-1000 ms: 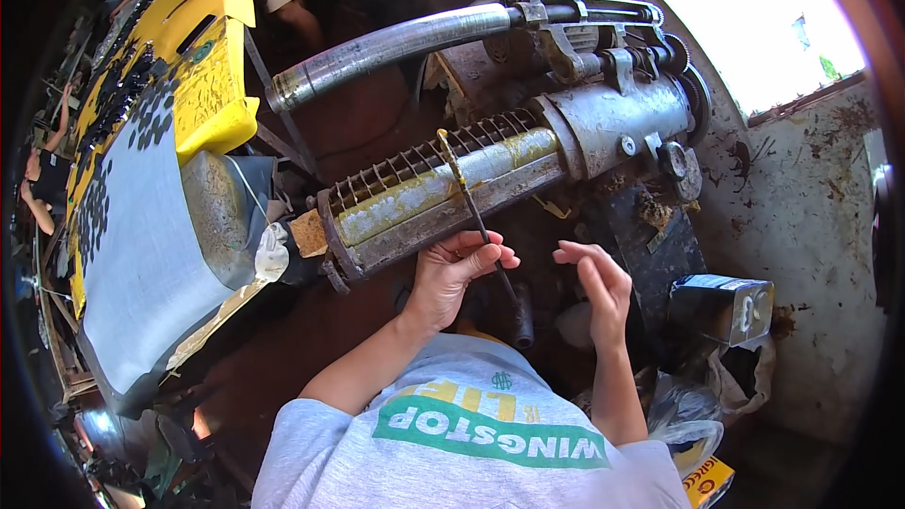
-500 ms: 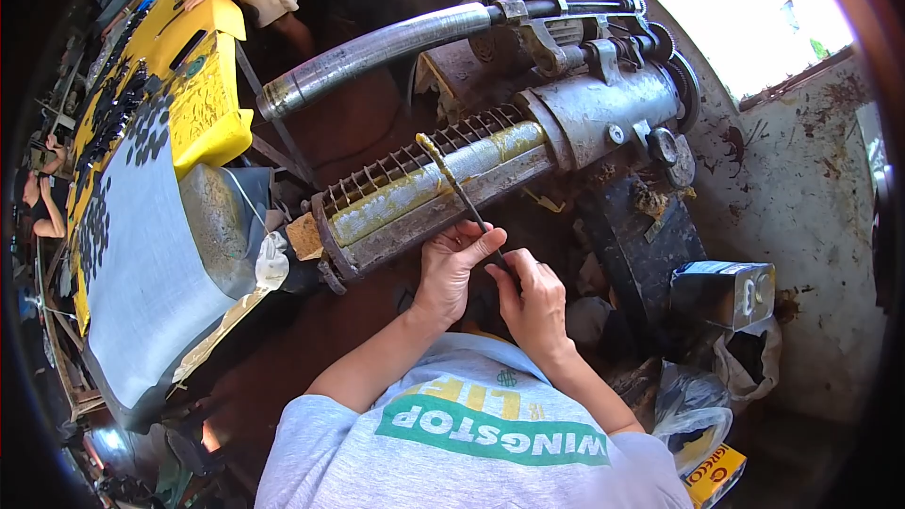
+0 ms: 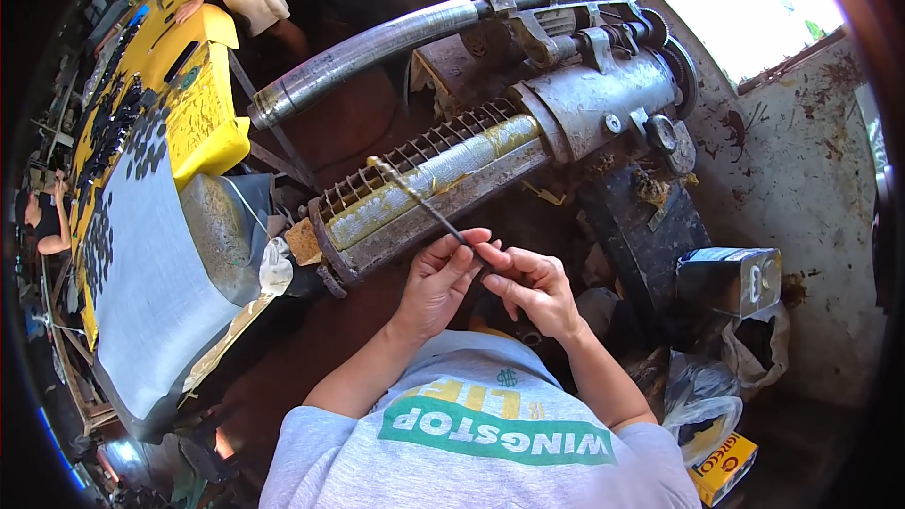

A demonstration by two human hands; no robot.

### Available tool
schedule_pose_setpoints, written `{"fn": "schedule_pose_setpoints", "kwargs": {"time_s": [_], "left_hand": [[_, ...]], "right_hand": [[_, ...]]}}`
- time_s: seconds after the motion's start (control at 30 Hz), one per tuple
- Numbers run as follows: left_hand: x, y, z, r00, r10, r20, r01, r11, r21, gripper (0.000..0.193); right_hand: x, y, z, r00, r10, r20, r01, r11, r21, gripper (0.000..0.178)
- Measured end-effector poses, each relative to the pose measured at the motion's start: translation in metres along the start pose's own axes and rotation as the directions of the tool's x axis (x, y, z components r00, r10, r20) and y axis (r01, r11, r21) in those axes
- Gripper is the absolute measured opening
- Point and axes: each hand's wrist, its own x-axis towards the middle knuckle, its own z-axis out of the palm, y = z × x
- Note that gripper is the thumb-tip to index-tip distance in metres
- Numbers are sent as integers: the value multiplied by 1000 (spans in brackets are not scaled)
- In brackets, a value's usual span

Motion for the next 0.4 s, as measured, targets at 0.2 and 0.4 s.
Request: {"fn": "schedule_pose_setpoints", "kwargs": {"time_s": [0.2, 0.4], "left_hand": [[1, 11, 17, 998, 35, -50, -31, 996, 82, 32], [-2, 10, 19, 997, 57, 51, -69, 963, 261, 37]], "right_hand": [[-5, -5, 17, 997, -39, -65, 45, 994, 104, 32], [-27, -11, -12, 806, -352, -476, 420, 906, 42, 20]]}}
